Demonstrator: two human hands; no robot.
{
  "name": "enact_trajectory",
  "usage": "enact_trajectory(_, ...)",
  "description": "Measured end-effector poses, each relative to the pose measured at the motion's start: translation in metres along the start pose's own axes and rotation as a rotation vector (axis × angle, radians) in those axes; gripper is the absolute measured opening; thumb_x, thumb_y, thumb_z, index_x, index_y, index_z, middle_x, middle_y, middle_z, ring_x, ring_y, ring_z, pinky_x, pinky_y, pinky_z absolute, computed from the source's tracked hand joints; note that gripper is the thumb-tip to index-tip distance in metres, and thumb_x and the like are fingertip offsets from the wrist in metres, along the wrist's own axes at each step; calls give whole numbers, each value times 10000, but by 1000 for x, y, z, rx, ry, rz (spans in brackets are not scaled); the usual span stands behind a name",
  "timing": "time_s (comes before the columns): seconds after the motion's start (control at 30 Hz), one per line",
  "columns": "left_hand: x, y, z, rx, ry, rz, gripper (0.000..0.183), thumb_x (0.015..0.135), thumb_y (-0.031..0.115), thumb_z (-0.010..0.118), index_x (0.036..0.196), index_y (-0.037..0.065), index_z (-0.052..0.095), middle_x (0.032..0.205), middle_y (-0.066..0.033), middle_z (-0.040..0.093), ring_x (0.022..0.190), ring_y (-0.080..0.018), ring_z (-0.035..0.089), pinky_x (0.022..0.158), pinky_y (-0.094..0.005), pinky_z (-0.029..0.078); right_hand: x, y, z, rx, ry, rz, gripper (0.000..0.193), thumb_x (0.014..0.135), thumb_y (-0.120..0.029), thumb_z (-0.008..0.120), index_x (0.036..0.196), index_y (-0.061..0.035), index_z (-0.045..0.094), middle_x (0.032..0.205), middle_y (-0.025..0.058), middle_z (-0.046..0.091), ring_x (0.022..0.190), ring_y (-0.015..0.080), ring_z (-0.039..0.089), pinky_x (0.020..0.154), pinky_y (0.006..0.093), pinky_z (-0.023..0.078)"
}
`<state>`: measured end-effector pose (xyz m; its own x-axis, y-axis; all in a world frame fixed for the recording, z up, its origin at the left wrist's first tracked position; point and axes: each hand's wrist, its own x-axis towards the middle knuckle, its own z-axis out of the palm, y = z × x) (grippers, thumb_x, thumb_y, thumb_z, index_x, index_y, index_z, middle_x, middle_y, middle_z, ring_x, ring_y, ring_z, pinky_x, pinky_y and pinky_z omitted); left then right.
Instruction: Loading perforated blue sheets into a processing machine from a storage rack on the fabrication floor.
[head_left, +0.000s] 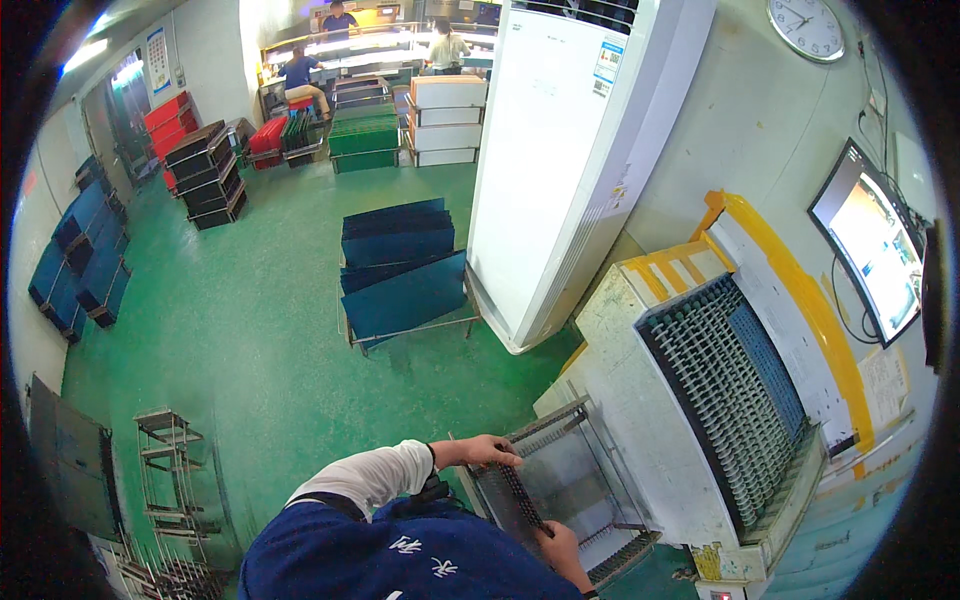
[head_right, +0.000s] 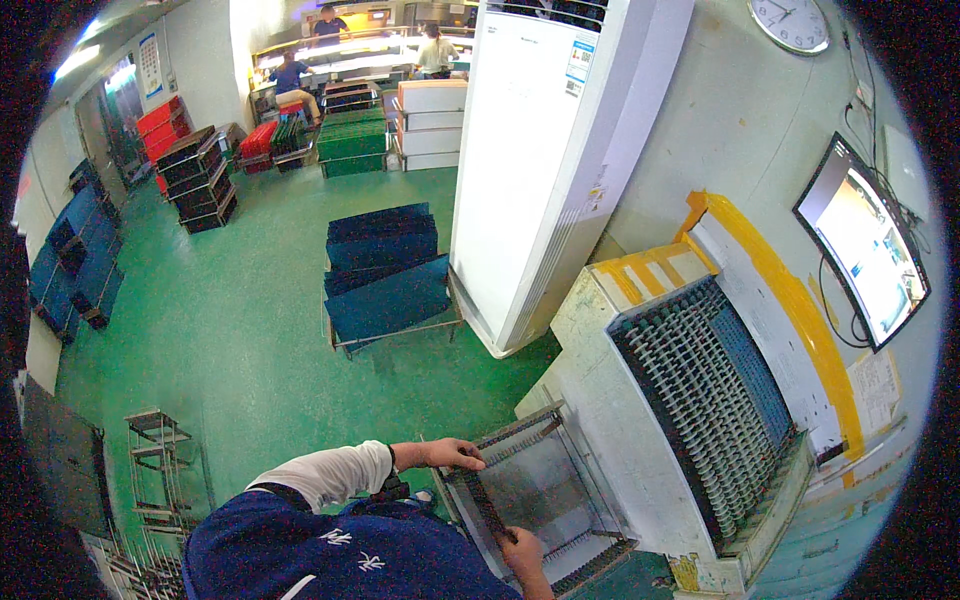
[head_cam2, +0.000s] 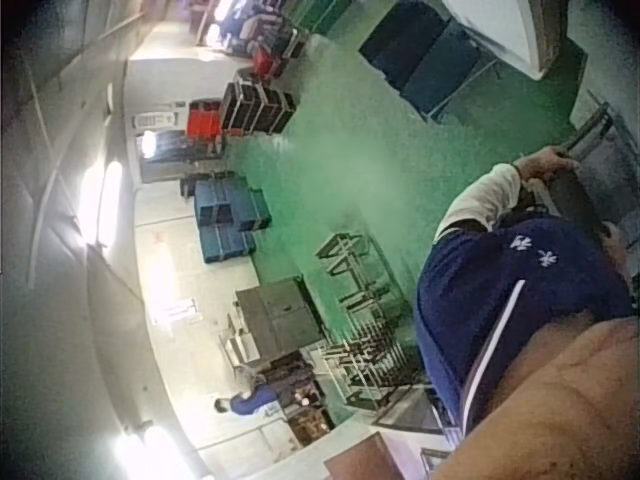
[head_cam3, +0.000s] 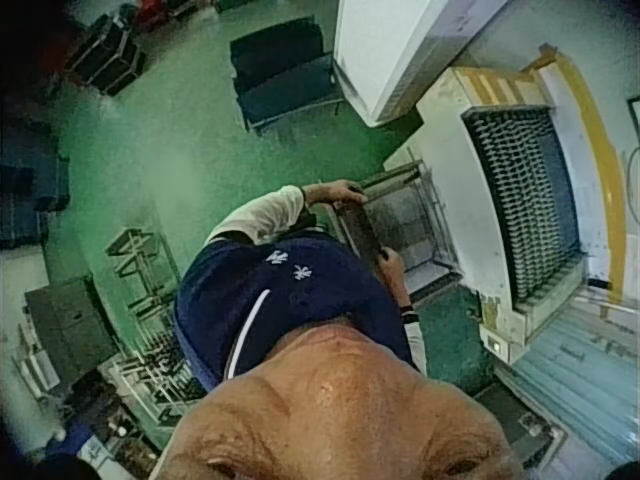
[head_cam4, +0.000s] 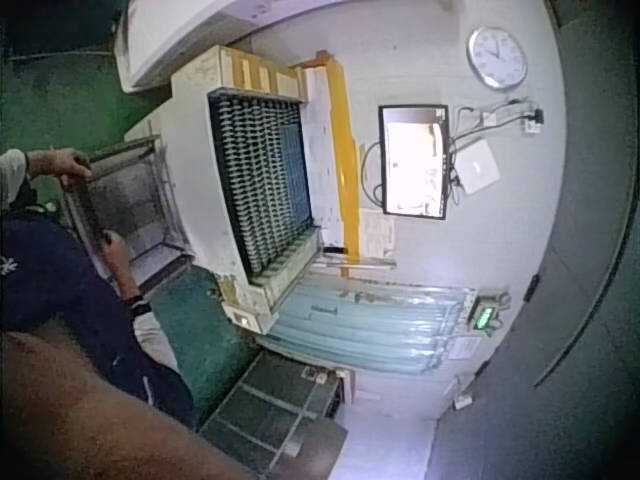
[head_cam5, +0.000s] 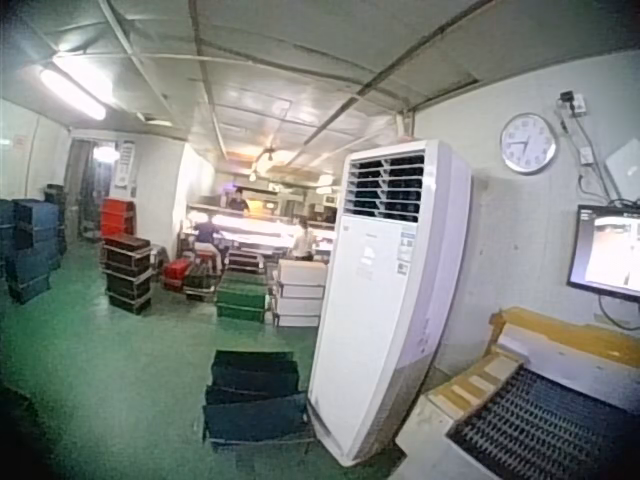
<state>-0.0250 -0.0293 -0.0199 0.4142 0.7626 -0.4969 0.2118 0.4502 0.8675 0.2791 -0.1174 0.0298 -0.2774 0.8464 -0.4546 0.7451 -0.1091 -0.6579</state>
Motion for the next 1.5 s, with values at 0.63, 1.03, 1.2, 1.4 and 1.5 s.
enact_trajectory(0.63,-1,2,-1,19,7,2,619,778,592,711,1159,108,653,1041,-34,609,934,-159,543,755,-301,454,8,19,6,-11,36,-72,430,824,-415,697,1040,-44,698,791,103,705,637,205,674,623,346,507)
enact_trajectory(1.03,-4,-4,-4,164,181,72,808,745,644,702,1287,62,558,1222,-152,596,1144,-270,551,940,-374,448,19,27,-2,-164,86,-160,372,783,-347,694,1003,-48,713,826,159,704,758,317,682,708,402,511)
enact_trajectory(1.2,-18,6,-3,157,114,73,939,725,679,695,1376,38,472,1393,-212,483,1288,-345,463,1058,-402,384,7,26,0,-121,115,-81,328,771,-293,669,978,-41,705,852,191,681,797,376,656,732,439,500)
enact_trajectory(1.4,-41,18,-11,-46,1,110,927,769,489,771,1453,31,347,1405,-191,466,1310,-312,441,1052,-383,388,15,12,3,-377,153,-274,214,821,-247,580,779,-50,652,754,191,625,757,416,602,687,526,452)
enact_trajectory(1.5,-35,7,-13,-64,8,62,909,791,430,774,1463,23,318,1411,-188,452,1306,-310,442,1046,-392,395,4,-5,-18,-381,176,-218,243,826,-280,597,804,-45,658,779,194,636,779,413,608,702,518,463)
